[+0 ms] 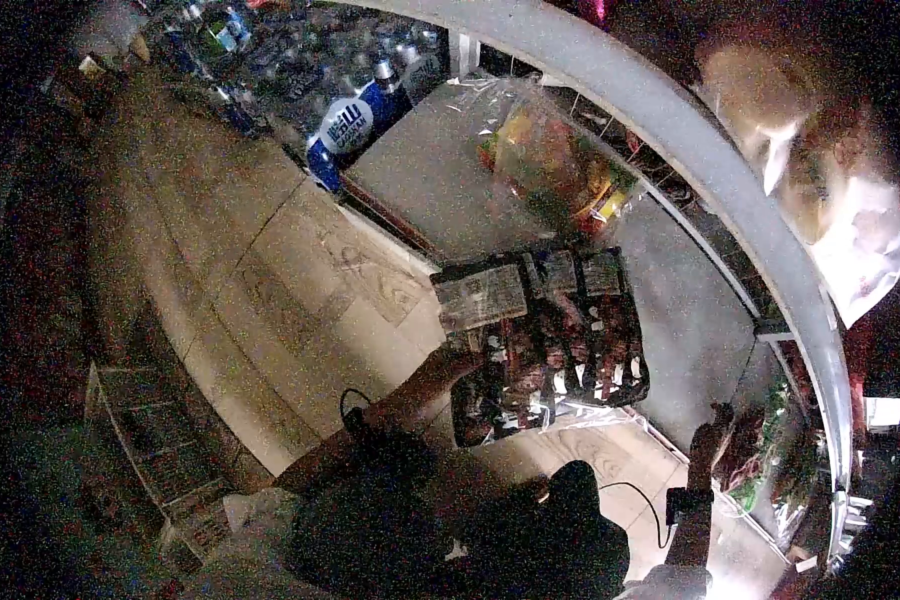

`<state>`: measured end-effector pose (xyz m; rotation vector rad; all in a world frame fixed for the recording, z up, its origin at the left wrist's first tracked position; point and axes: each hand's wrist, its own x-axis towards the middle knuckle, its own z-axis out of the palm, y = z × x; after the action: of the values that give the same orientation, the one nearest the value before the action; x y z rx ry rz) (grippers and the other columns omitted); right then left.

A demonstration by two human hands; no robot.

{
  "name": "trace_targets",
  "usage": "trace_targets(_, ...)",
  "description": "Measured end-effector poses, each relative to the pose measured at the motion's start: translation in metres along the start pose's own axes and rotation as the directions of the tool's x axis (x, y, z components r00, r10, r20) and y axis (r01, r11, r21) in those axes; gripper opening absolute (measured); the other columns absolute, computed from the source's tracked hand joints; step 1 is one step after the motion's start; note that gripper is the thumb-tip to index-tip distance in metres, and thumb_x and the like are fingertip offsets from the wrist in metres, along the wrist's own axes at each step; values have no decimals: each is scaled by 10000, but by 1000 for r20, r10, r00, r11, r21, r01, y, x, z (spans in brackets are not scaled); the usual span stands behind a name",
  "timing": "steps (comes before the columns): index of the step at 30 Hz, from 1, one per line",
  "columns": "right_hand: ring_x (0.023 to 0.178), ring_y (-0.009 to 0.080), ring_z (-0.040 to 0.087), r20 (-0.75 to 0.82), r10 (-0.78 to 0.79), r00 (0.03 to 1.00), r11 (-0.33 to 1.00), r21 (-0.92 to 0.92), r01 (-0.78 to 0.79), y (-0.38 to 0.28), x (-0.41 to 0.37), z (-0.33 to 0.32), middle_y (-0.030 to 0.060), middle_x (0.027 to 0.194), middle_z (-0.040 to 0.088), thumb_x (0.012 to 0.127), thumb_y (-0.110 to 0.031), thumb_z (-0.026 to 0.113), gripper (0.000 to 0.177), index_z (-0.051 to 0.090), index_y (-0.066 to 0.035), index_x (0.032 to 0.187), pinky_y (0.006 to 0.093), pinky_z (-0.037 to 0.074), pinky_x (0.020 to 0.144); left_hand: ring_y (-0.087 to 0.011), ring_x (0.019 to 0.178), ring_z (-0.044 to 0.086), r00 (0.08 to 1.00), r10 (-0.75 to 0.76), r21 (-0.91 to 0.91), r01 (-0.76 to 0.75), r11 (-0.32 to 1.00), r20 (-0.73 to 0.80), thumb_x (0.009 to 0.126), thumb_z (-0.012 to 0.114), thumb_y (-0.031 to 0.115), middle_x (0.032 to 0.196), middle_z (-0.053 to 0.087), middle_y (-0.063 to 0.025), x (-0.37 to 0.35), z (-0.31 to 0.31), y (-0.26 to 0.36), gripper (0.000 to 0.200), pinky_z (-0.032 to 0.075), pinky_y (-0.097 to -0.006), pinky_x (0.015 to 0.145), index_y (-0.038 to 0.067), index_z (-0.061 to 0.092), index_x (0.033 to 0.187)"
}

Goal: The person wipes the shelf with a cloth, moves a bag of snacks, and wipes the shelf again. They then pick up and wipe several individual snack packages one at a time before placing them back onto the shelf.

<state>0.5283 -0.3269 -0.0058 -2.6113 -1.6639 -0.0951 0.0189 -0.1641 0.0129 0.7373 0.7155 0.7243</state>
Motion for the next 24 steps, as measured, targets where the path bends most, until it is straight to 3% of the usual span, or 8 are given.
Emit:
trace_targets(3,943,252,484,-122,-75,990,879,460,124,-65,9,-2,121,946,522,554,129,344,432,497,-10,934,347,370,848,-131,935,507,999,13,36,-11,999,-52,841,531,297,1008,556,-45,3,0,-6,352,399,-286,833,21,505,1059)
trace_targets(5,845,231,510,-175,-131,976,649,729,218,-74,16,29,110,904,544,583,104,329,381,513,-9,896,307,405,778,-130,957,486,996,76,93,-72,993,-44,829,550,263,1037,536,-44,18,-12,-41,394,390,-289,846,19,445,1120)
trace_targets(9,670,113,544,188,23,982,392,902,-182,-99,28,56,11,744,595,843,-240,417,244,568,-69,928,278,404,602,-128,977,462,999,35,82,-33,996,-17,825,557,243,1060,518,-48,6,-6,-10,455,383,-290,853,24,388,1186)
trace_targets(12,665,118,551,251,-27,968,407,887,-219,-121,31,43,15,759,599,848,-270,418,271,550,-72,978,254,401,581,-135,984,459,999,33,32,-34,999,9,825,556,262,1062,516,-55,20,-9,-23,471,385,-294,851,26,383,1194)
trace_targets(14,667,102,541,229,-63,971,422,888,-182,-130,32,34,18,769,599,845,-231,412,262,535,-61,1001,231,401,573,-142,983,466,993,103,189,-113,976,62,825,552,266,1062,518,-66,22,-6,-13,474,394,-298,843,23,378,1193)
trace_targets(17,681,107,530,-27,-193,981,614,777,142,-137,31,37,62,802,593,807,-111,403,265,509,-19,1031,238,424,614,-153,952,472,984,170,220,-156,963,-45,829,539,257,1037,519,-71,29,-12,-35,459,403,-308,822,17,376,1185)
trace_targets(20,676,106,523,206,-143,968,425,896,-128,-155,27,23,66,806,574,805,-96,439,279,489,-1,1062,234,430,602,-160,955,460,993,92,298,-67,952,-74,833,531,242,1031,508,-70,17,-11,-25,447,396,-311,824,15,367,1182)
trace_targets(24,668,94,504,370,-112,922,409,863,-296,-167,32,22,49,847,547,872,-231,447,324,448,-13,1111,233,421,582,-154,919,480,991,128,154,-121,981,-40,833,530,237,1005,517,-75,8,2,-8,441,405,-305,807,22,365,1181)
